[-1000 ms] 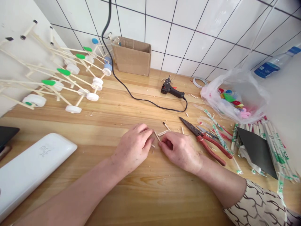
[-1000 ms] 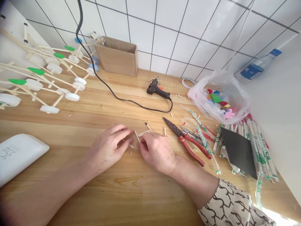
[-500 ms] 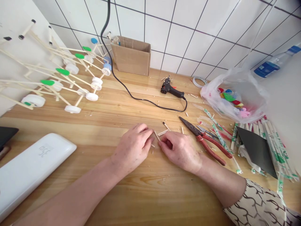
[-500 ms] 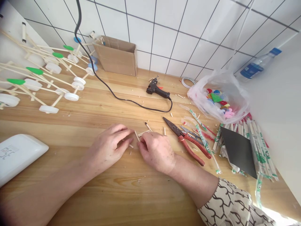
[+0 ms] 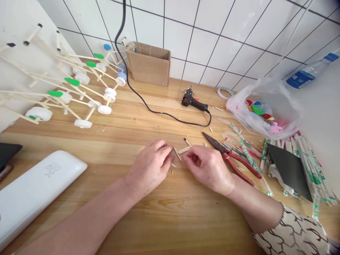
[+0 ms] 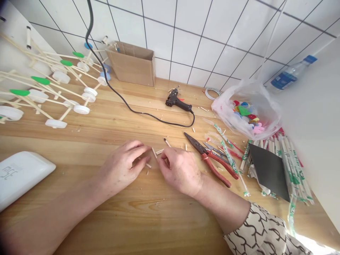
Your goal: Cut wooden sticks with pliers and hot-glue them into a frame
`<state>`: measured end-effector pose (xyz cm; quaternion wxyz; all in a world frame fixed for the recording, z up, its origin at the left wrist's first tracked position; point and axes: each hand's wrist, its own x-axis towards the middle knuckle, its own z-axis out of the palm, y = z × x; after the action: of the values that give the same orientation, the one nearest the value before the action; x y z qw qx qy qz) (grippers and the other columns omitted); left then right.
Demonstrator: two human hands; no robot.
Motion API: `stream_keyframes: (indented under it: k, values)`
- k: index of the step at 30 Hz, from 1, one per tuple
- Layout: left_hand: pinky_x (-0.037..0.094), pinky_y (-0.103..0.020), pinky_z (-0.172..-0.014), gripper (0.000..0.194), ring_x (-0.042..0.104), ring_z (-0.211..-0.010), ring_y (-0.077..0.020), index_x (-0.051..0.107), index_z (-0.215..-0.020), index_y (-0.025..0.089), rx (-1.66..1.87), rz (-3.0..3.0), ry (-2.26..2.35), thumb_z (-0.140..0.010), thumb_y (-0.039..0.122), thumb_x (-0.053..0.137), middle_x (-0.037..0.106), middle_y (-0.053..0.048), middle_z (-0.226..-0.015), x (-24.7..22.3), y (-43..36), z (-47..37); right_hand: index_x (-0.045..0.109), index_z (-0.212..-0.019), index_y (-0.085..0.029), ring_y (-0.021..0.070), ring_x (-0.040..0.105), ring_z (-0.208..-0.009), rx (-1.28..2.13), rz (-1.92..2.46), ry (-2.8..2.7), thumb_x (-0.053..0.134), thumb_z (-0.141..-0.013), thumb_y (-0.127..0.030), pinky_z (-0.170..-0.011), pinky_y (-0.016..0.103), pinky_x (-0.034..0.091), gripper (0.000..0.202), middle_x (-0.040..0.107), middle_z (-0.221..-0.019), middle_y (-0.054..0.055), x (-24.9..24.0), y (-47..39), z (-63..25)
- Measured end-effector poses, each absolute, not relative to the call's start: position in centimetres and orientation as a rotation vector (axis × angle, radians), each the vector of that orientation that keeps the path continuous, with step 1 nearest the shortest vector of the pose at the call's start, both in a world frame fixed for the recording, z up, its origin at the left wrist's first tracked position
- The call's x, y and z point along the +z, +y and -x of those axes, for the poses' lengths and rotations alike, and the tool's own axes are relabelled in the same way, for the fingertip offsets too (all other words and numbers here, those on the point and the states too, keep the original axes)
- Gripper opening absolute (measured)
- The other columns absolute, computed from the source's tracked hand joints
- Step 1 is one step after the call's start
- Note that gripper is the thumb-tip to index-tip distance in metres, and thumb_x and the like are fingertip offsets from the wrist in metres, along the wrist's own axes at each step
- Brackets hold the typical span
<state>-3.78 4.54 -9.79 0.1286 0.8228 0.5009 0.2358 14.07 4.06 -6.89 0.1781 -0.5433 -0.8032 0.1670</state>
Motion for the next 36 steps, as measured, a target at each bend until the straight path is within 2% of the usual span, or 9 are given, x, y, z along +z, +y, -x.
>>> stream_keyframes:
  k: [8,16,24,30,33,36]
  values:
    - [0.050,-0.032,-0.071,0.013,0.060,-0.081,-0.0190,0.064,-0.086,0.018,0.723,-2.411,1.430,-0.084,0.016,0.051,0.062,-0.005,-0.088,-9.7,4.4,3.8,0.056,-0.064,-0.018,0.0082,0.044,-0.044,0.396,1.592,-1.995,0.054,-0.078,-0.026,-0.044,0.020,0.034,0.017,0.055,-0.052,-0.002,-4.2,5.2,-16.2]
    - [0.051,-0.033,-0.073,0.014,0.061,-0.085,-0.0212,0.063,-0.091,0.017,0.720,-2.420,1.483,-0.081,0.015,0.054,0.064,-0.006,-0.091,-9.4,4.3,4.0,0.062,-0.073,-0.016,0.0093,0.049,-0.049,0.344,1.686,-1.962,0.057,-0.079,-0.025,-0.049,0.022,0.039,0.012,0.060,-0.058,-0.001,-2.9,5.1,-18.0]
    - [0.049,-0.033,-0.073,0.009,0.060,-0.083,-0.0204,0.062,-0.082,0.018,0.582,-2.333,1.506,-0.080,0.017,0.054,0.063,-0.005,-0.088,-8.7,4.6,4.3,0.062,-0.079,-0.018,0.0131,0.057,-0.060,0.344,1.761,-2.044,0.056,-0.077,-0.026,-0.056,0.025,0.044,0.010,0.066,-0.071,0.001,-1.8,7.0,-19.7]
    - [0.048,-0.034,-0.073,0.009,0.059,-0.083,-0.0211,0.063,-0.079,0.017,0.525,-2.294,1.501,-0.080,0.017,0.053,0.062,-0.006,-0.088,-8.5,4.6,4.2,0.060,-0.090,-0.018,0.0209,0.061,-0.084,0.078,1.716,-2.251,0.058,-0.076,-0.027,-0.071,0.032,0.047,0.017,0.066,-0.092,0.007,-3.2,11.3,-20.1]
    - [0.048,-0.034,-0.073,0.011,0.059,-0.083,-0.0212,0.063,-0.078,0.017,0.506,-2.308,1.503,-0.080,0.017,0.052,0.062,-0.005,-0.087,-8.5,4.5,4.1,0.059,-0.098,-0.015,0.0257,0.056,-0.100,-0.089,1.714,-2.361,0.055,-0.078,-0.026,-0.083,0.037,0.045,0.023,0.063,-0.105,0.012,-4.0,13.9,-19.4]
    - [0.048,-0.034,-0.074,0.011,0.059,-0.084,-0.0213,0.062,-0.077,0.018,0.482,-2.321,1.513,-0.080,0.016,0.052,0.062,-0.005,-0.086,-8.5,4.5,4.1,0.056,-0.108,-0.012,0.0291,0.050,-0.108,-0.203,1.806,-2.444,0.054,-0.079,-0.024,-0.088,0.039,0.042,0.031,0.058,-0.113,0.015,-4.4,16.5,-18.1]
